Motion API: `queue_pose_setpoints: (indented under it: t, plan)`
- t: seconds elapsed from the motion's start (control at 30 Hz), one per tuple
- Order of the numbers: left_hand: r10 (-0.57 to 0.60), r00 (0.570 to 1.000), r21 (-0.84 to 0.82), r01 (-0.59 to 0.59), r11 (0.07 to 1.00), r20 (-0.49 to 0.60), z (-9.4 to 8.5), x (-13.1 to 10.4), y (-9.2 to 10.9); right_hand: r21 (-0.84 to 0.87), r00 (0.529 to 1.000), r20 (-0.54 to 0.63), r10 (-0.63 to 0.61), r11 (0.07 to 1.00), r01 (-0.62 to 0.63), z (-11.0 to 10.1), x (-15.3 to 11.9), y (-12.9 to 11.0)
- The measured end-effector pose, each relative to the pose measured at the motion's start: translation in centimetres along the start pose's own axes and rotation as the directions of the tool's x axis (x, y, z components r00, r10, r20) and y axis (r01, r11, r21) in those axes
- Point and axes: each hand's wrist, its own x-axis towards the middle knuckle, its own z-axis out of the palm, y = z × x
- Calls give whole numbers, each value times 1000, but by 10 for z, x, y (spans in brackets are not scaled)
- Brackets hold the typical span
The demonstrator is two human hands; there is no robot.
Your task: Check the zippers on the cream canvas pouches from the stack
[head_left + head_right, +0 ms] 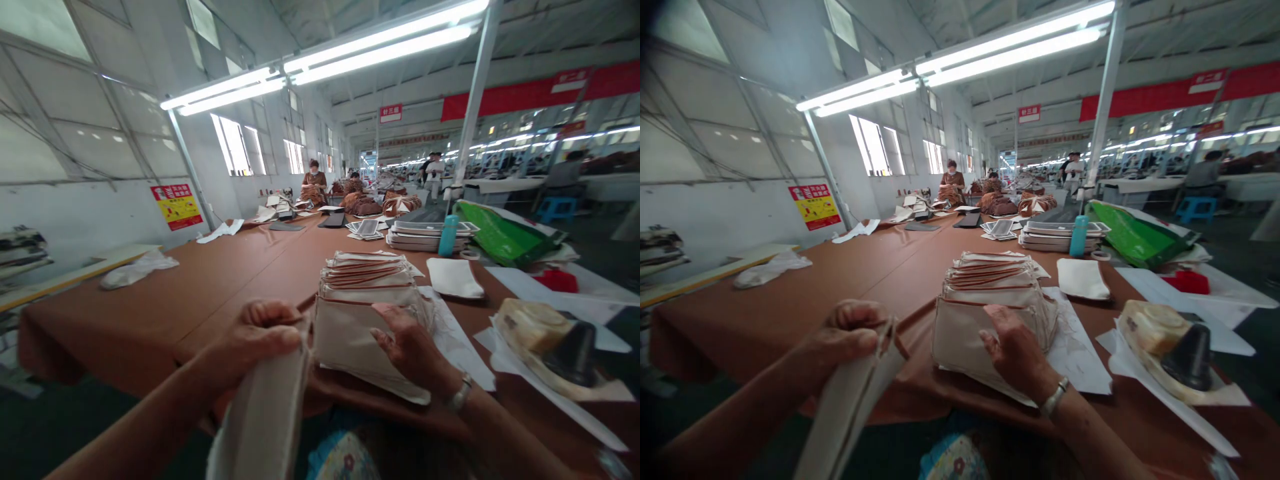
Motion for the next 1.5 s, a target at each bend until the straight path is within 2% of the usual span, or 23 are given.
queue_pose_setpoints:
  t: [0.03, 0.07, 0.1, 0.13, 0.17, 0.2, 0.23, 0.3, 0.37, 0.43, 0.53, 0.6, 0.7, 0.8, 0.9, 1.0, 1.07, 1.17, 1.27, 1.37, 1.5]
  plan:
    - [-15, 997, -34, 18, 999, 69, 16, 6, -6, 99, 999, 12, -47, 994, 45, -14, -15, -14]
    - [-21, 990, -42, 27, 999, 140, 32, 13, -12, 422, 995, 52, -87, 905, 57, -25, -30, -26]
    - [-19, 979, -20, 23, 1000, 204, 47, 20, -18, 652, 992, 78, -101, 758, 26, -35, -46, -36]
    - [-8, 967, 25, 1, 1000, 253, 61, 28, -23, 789, 988, 107, -110, 614, -17, -41, -61, -43]
    - [13, 956, 70, -35, 997, 294, 73, 35, -28, 871, 987, 127, -100, 488, -63, -45, -74, -46]
    - [41, 943, 111, -82, 990, 329, 83, 42, -33, 905, 988, 133, -74, 415, -91, -46, -85, -46]
    - [78, 932, 148, -138, 979, 354, 91, 49, -37, 915, 991, 132, -31, 387, -110, -45, -94, -42]
    - [157, 908, 219, -256, 942, 388, 104, 62, -43, 904, 992, 101, 78, 410, -124, -40, -106, -30]
    - [221, 883, 282, -356, 891, 414, 113, 74, -47, 857, 985, 57, 160, 499, -131, -37, -112, -15]
    - [238, 873, 326, -394, 860, 426, 121, 83, -48, 768, 980, -17, 199, 630, -115, -37, -115, -4]
    - [234, 889, 370, -386, 845, 394, 129, 94, -50, 606, 968, -133, 210, 791, -88, -43, -114, 5]
    - [235, 897, 396, -384, 834, 376, 132, 101, -51, 554, 964, -174, 203, 829, -75, -48, -112, 9]
    - [244, 880, 430, -421, 799, 409, 132, 112, -53, 533, 967, -182, 180, 844, -57, -53, -108, 15]
    - [240, 869, 463, -443, 768, 432, 134, 121, -59, 530, 969, -119, 218, 839, -124, -55, -104, 25]
    - [243, 883, 477, -428, 767, 402, 140, 126, -73, 628, 961, 40, 274, 741, -238, -55, -99, 34]
    - [238, 902, 471, -396, 788, 360, 150, 130, -88, 757, 939, 226, 259, 560, -337, -54, -96, 42]
    - [215, 901, 444, -379, 812, 377, 154, 132, -93, 814, 920, 312, 237, 433, -387, -55, -95, 45]
    - [188, 882, 365, -362, 858, 431, 152, 138, -90, 875, 893, 377, 246, 222, -431, -54, -96, 51]
    - [229, 871, 288, -375, 881, 436, 146, 144, -86, 893, 860, 411, 303, 57, -447, -50, -98, 57]
    - [339, 849, 278, -468, 839, 406, 142, 148, -90, 890, 841, 421, 339, 25, -455, -45, -99, 64]
    - [445, 781, 341, -602, 722, 437, 145, 152, -100, 878, 844, 410, 346, 100, -468, -44, -101, 68]
